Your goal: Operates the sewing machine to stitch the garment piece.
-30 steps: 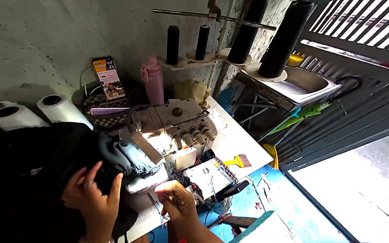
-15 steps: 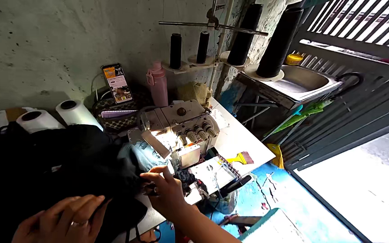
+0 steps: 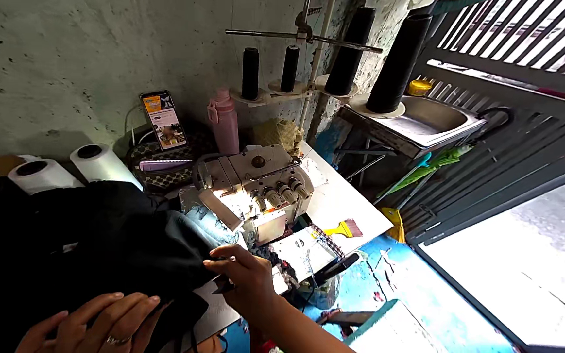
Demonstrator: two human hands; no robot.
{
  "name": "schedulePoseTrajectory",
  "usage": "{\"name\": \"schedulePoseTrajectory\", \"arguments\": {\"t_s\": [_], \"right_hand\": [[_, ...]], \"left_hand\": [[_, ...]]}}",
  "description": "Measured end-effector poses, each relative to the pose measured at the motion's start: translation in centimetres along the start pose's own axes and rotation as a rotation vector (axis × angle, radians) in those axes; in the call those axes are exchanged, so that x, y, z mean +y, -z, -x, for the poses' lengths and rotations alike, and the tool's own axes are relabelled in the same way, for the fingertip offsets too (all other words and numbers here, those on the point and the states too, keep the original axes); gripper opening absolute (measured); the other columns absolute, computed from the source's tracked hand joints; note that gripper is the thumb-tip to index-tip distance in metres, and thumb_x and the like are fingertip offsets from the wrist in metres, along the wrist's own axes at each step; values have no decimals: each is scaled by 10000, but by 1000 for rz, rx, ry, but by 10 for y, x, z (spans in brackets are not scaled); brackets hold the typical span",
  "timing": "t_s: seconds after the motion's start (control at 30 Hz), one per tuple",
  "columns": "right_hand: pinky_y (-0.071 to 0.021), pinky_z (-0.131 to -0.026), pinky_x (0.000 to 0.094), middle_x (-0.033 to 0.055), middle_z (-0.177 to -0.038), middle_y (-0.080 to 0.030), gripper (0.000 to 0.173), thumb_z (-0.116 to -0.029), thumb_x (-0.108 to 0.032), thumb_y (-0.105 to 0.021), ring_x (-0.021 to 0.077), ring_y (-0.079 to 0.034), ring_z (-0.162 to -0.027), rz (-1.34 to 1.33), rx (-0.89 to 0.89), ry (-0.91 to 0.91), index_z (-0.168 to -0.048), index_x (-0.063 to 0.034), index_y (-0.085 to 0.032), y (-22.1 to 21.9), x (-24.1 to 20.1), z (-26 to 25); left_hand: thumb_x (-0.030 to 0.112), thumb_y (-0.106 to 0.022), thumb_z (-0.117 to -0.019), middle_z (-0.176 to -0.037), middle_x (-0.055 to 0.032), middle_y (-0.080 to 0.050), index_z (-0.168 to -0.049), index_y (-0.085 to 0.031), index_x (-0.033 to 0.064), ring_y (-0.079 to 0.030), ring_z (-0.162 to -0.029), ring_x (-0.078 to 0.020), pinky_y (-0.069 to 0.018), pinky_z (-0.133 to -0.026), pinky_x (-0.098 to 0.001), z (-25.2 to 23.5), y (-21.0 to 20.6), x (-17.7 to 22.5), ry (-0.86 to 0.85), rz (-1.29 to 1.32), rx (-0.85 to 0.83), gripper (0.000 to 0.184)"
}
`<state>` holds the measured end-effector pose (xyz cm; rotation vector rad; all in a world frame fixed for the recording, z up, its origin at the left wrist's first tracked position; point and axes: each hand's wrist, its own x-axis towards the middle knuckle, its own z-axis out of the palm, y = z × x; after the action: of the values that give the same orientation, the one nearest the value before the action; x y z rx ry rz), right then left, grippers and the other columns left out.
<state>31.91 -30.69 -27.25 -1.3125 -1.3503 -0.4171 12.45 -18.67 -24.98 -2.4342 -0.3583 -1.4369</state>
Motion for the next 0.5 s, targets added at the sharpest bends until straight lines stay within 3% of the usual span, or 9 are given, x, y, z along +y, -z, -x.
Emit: {"name": "schedulePoseTrajectory", "arguments": {"t_s": [0.07, 0.1, 0.17, 0.2, 0.23, 0.3, 0.33, 0.4, 0.5], "right_hand": [[-562, -569, 242, 91, -1054, -765, 160, -819, -21, -706, 125, -729, -785, -9, 7, 5, -941, -90, -783, 10, 3, 1], [-574, -601, 246, 87, -1058, -768, 161, -838, -23, -689, 125, -735, -818, -21, 2, 7, -953, -90, -778, 15, 5, 4], [-604, -689, 262, 82, -1074, -774, 167, -869, -12, -653, 132, -749, -917, -78, -50, -11, -985, -80, -753, 22, 5, 15], [-605, -699, 267, 82, -1068, -776, 172, -875, -6, -639, 133, -750, -931, -115, -78, -38, -995, -73, -742, 23, 4, 24], [-610, -711, 271, 81, -1064, -776, 172, -886, -3, -630, 132, -751, -940, -148, -106, -69, -1006, -65, -735, 24, 5, 34], [-614, -743, 273, 76, -1052, -773, 178, -889, 3, -627, 130, -749, -936, -186, -143, -120, -1025, -57, -724, 28, 13, 55], [-614, -761, 265, 68, -1045, -769, 171, -903, -2, -633, 123, -744, -930, -190, -154, -138, -1038, -62, -719, 32, 19, 61], [-604, -722, 248, 58, -1005, -760, 186, -891, -9, -643, 115, -734, -878, -163, -158, -143, -1046, -80, -716, 43, 24, 64], [-583, -667, 238, 43, -1001, -751, 182, -899, -25, -634, 112, -720, -846, -127, -189, -116, -1049, -98, -706, 57, 23, 62]], "left_hand": [[471, -502, -1037, -1071, 30, -573, -1022, -547, 254, -501, -1175, -113, -210, -1093, -362, -9, -3, 10, 9, 11, -80, 221], [499, -510, -1023, -1221, 36, -576, -1076, -556, 271, -451, -1301, -116, -180, -1138, -388, -14, -6, 20, 34, 51, -140, 238], [573, -525, -971, -1543, 66, -436, -1220, -504, 296, -234, -1523, -103, -48, -1223, -463, -19, -25, 45, 71, 156, -263, 372], [559, -518, -963, -1588, 69, -401, -1270, -482, 301, -193, -1548, -118, -14, -1227, -512, -16, -38, 54, 70, 184, -307, 403], [492, -510, -969, -1541, 45, -468, -1305, -487, 291, -275, -1526, -172, -60, -1208, -584, -12, -51, 59, 52, 178, -333, 392], [228, -528, -896, -1248, -35, -672, -1299, -596, 226, -575, -1292, -313, -249, -1066, -741, -3, -71, 59, -20, 102, -352, 408], [161, -544, -833, -1125, -48, -676, -1296, -629, 220, -620, -1165, -330, -289, -1018, -739, -2, -73, 59, -36, 62, -385, 474], [95, -548, -815, -972, -57, -671, -1246, -698, 227, -641, -994, -330, -330, -983, -683, -5, -66, 62, -34, -8, -442, 475], [36, -573, -762, -942, -98, -666, -1188, -752, 172, -635, -964, -359, -342, -976, -666, -12, -53, 74, -23, -56, -512, 481]]}}
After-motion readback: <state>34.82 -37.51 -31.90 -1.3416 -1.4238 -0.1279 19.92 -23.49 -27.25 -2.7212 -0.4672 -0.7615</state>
